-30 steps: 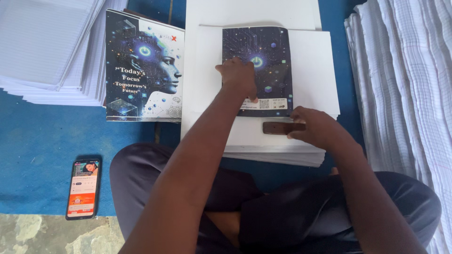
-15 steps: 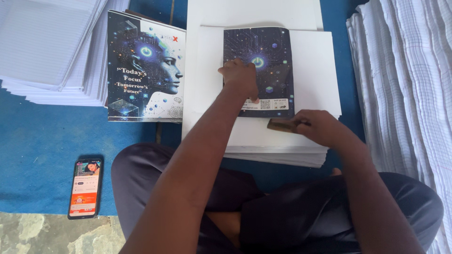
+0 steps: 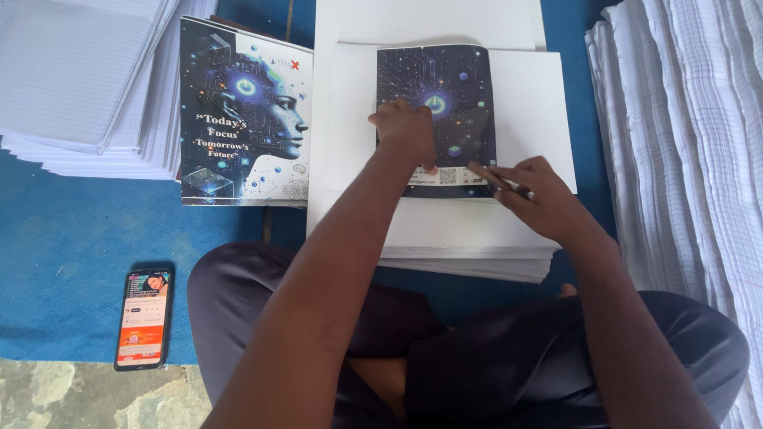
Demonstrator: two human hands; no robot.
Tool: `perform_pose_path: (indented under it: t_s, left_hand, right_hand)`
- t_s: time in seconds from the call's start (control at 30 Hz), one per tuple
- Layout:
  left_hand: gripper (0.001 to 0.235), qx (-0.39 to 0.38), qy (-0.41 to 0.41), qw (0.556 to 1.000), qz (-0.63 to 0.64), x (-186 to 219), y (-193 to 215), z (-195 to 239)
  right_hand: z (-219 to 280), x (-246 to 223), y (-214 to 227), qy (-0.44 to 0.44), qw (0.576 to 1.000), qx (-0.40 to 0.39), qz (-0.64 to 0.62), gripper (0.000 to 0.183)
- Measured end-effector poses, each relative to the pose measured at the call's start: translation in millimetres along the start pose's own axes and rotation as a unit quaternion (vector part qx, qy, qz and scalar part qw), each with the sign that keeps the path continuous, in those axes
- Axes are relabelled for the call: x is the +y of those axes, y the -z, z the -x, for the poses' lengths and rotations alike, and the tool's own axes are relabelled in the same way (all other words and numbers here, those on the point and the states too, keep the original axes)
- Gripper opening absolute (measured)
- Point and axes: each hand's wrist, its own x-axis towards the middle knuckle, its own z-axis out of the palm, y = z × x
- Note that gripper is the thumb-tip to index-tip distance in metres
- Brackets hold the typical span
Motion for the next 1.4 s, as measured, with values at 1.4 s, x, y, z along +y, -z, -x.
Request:
perform_pose_path:
  t_s: [1.4]
  left_hand:
    - [0.099,0.018,-0.049,0.997,-0.06,1.3,-9.1,-7.0]
  right_hand:
    - [-173.0,48.1,-18.0,0.023,0.983,0.181,0.014,0.047]
